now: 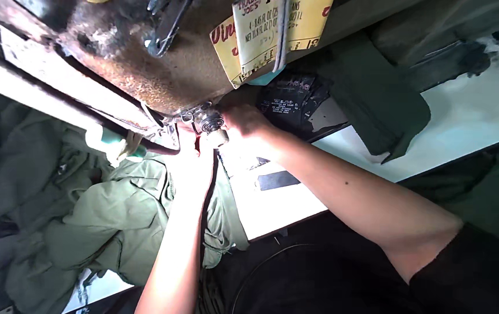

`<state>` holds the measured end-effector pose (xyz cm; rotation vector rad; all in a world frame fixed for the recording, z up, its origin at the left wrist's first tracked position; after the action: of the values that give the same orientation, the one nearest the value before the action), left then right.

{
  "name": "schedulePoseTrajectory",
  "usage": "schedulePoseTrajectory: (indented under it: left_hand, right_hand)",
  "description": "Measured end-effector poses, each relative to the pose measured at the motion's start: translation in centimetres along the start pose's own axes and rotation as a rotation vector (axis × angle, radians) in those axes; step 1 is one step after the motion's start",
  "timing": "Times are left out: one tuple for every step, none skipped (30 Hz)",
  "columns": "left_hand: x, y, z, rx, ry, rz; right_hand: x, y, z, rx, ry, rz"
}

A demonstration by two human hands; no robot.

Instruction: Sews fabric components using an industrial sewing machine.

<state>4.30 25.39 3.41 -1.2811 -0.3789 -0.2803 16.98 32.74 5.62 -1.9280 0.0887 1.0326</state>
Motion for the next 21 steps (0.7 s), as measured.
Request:
schedulePoseTrajectory:
  left_hand:
    - [0.0, 0.0, 0.0, -0.006, -0.007, 0.002]
    - [0.0, 0.1, 0.0, -0.016, -0.021, 0.006]
    - [0.0, 0.1, 0.0, -0.023, -0.033, 0.006]
    - [0.0, 0.2, 0.1, -0.027, -0.037, 0.000]
    - [0.1, 0.2, 0.3, -0.014, -0.026, -0.010]
    - [0.1, 0.3, 0.5, 0.010, -0.008, -0.028]
    - [0.1, 0.3, 0.6, 0.029, 0.004, -0.041]
    - [0.1, 0.4, 0.6, 0.035, 0.010, -0.046]
    - [0.1, 0.3, 0.6, 0.032, 0.008, -0.045]
    - [0.0, 0.3, 0.5, 0.029, 0.009, -0.038]
    - [0.0, 0.3, 0.6, 0.040, 0.013, -0.045]
    - [0.0, 0.3, 0.6, 0.050, 0.012, -0.047]
    - [0.0, 0.3, 0.6, 0.052, 0.006, -0.044]
    - [0.0, 0.3, 0.5, 0.059, 0.002, -0.038]
    - [0.0, 0.3, 0.5, 0.058, -0.002, -0.032]
    - [0.0, 0.3, 0.4, 0.054, -0.006, -0.028]
    - [-0.1, 0.3, 0.3, 0.049, -0.011, -0.023]
    - [-0.1, 0.2, 0.2, 0.040, -0.017, -0.022]
    - [-0.1, 0.2, 0.1, 0.036, -0.021, -0.023]
    - [-0.1, 0.2, 0.1, 0.042, -0.020, -0.022]
    - [-0.1, 0.2, 0.1, 0.053, -0.011, -0.016]
  right_hand:
    - [0.1, 0.1, 0.0, 0.012, 0.011, 0.026]
    - [0.2, 0.2, -0.2, 0.032, 0.013, 0.042]
    - [0.2, 0.4, -0.3, 0.064, 0.003, 0.049]
    - [0.3, 0.6, -0.4, 0.108, -0.019, 0.047]
    - [0.4, 0.8, -0.5, 0.137, -0.037, 0.047]
    - [0.4, 0.8, -0.6, 0.149, -0.048, 0.050]
    - [0.4, 0.8, -0.6, 0.162, -0.062, 0.046]
    - [0.5, 0.9, -0.7, 0.183, -0.080, 0.043]
    - [0.6, 1.0, -0.6, 0.196, -0.094, 0.049]
    - [0.6, 1.1, -0.6, 0.214, -0.108, 0.050]
    - [0.6, 1.1, -0.6, 0.218, -0.114, 0.053]
    - [0.7, 1.1, -0.6, 0.211, -0.114, 0.054]
    - [0.7, 1.2, -0.6, 0.213, -0.118, 0.059]
    - [0.7, 1.2, -0.6, 0.216, -0.121, 0.064]
    - [0.7, 1.2, -0.6, 0.210, -0.121, 0.064]
    - [0.7, 1.1, -0.6, 0.198, -0.119, 0.058]
    - [0.6, 1.1, -0.7, 0.191, -0.119, 0.053]
    - [0.6, 1.0, -0.7, 0.190, -0.118, 0.051]
    - [0.5, 1.0, -0.8, 0.186, -0.111, 0.050]
    - [0.5, 1.0, -0.8, 0.177, -0.105, 0.049]
    - [0.5, 1.0, -0.8, 0.176, -0.104, 0.048]
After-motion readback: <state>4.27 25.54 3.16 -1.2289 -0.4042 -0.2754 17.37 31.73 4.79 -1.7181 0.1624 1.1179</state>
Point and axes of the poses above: each hand's wrist, its own z-axis towards the middle knuckle, its own y-axis out of the palm, x = y × z, the point moved 5 cm from there along z, towards the middle knuckle, and after that the axes turned 3 degrees about -x, right-handed, at the moved point
